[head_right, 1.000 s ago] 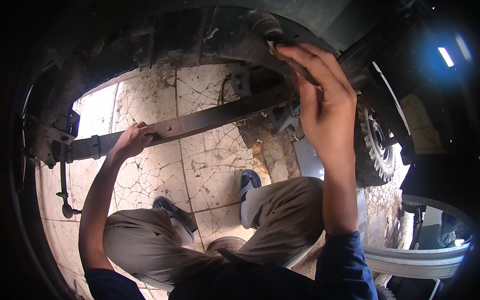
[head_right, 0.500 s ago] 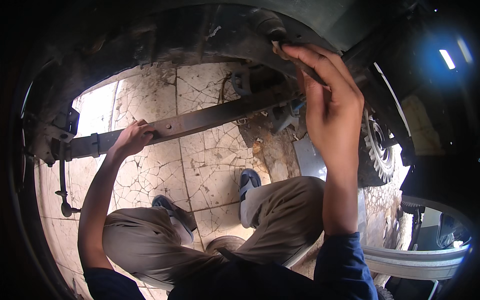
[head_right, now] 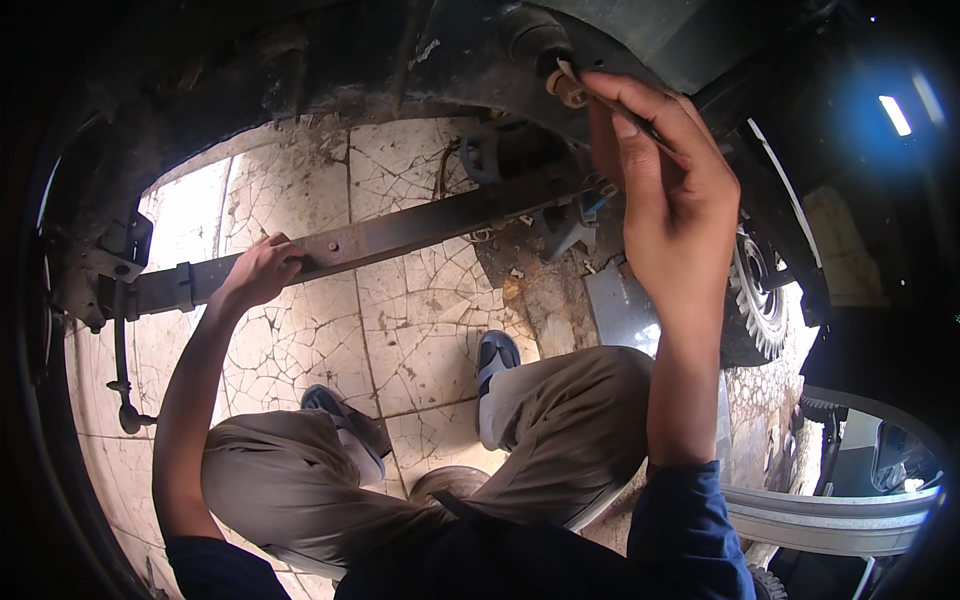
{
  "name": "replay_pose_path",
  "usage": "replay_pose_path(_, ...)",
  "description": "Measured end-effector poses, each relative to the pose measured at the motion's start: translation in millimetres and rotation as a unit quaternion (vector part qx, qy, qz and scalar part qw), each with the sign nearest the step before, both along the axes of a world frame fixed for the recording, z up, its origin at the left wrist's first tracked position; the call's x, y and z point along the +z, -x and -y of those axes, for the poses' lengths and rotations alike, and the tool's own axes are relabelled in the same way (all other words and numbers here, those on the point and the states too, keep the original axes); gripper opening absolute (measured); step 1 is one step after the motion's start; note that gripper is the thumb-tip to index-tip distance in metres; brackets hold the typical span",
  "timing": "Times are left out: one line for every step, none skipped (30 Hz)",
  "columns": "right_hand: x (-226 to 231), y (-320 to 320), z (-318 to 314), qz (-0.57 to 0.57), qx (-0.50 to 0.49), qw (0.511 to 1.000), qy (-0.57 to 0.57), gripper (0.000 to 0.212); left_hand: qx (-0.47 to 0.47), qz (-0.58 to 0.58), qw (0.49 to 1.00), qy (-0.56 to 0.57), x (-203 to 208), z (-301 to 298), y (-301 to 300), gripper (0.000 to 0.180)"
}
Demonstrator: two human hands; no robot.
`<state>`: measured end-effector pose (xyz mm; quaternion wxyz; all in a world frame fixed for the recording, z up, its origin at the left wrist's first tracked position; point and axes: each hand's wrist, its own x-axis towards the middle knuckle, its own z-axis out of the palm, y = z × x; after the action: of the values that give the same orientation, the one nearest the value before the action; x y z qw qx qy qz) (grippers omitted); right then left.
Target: The person sits on the floor under a vehicle and uses a sanding block to sand a metal bar and a nearby suspension mount. The person holds the bar with one hand while sanding with the other, repeatedly rubbing the surfaces.
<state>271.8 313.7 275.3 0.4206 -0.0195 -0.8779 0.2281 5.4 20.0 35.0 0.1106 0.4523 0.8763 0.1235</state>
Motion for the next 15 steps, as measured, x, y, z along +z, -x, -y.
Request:
replay_pose_path(-0.3,-0.2,-0.6,0.007,0.002,1.0,0.007,0.026,0.001,0.002,1.0,0.003,0.0,-1.1,1.2,0.025)
replay_pose_path(-0.7,-0.1,-1.9,0.014,0.003,1.0,0.015,0.026,0.001,0.005,1.0,0.005,-0.2,-1.7,1.7,0.025)
replay_pose_path(-0.7,0.1,-3.4,0.02,0.005,1.0,0.021,0.026,0.002,0.004,1.0,0.003,0.0,-1.6,1.5,0.025)
replay_pose_path(-1.4,1.1,-4.1,0.017,0.007,0.999,0.027,0.026,0.003,0.003,1.0,0.001,0.1,-0.8,0.9,0.025)
replay_pose_path(-2.7,2.5,-4.4,0.014,0.009,0.999,0.032,0.026,0.005,0.003,1.0,-0.001,0.2,-0.6,0.6,0.024)
replay_pose_path(-3.5,3.8,-4.5,0.011,0.012,0.999,0.038,0.026,0.002,0.003,1.0,-0.001,0.2,-0.4,0.7,0.024)
replay_pose_path(-2.6,3.4,-4.7,0.007,0.012,1.0,0.028,0.026,-0.001,0.003,1.0,-0.001,0.1,-0.1,0.7,0.024)
replay_pose_path(-1.1,2.5,-4.9,0.003,0.012,1.0,0.018,0.026,-0.004,0.003,1.0,-0.001,0.0,0.2,0.7,0.024)
replay_pose_path(-1.1,1.3,-4.7,0.0,0.01,1.0,0.01,0.026,-0.002,0.003,1.0,0.0,0.4,-0.4,0.2,0.024)
replay_pose_path(-2.6,1.4,-5.2,0.006,0.012,1.0,0.028,0.025,0.001,0.003,1.0,0.001,1.3,-1.9,-0.5,0.024)
replay_pose_path(-4.6,2.1,-6.4,0.012,0.013,0.999,0.045,0.025,0.003,0.003,1.0,0.002,1.8,-2.5,-1.0,0.024)
replay_pose_path(-5.1,2.9,-7.3,0.017,0.016,0.998,0.062,0.025,0.001,0.002,1.0,0.0,2.0,-2.0,-1.2,0.024)
replay_pose_path(-3.8,2.2,-6.2,0.01,0.013,0.999,0.044,0.025,0.0,0.001,1.0,-0.003,2.1,-1.2,-1.5,0.024)
replay_pose_path(-1.6,0.8,-4.1,0.002,0.01,1.0,0.027,0.025,-0.002,0.0,1.0,-0.005,2.2,-1.0,-1.5,0.024)
replay_pose_path(-1.0,-0.3,-2.6,-0.005,0.007,1.0,0.011,0.025,-0.001,0.0,1.0,-0.001,2.1,-0.8,-1.4,0.024)
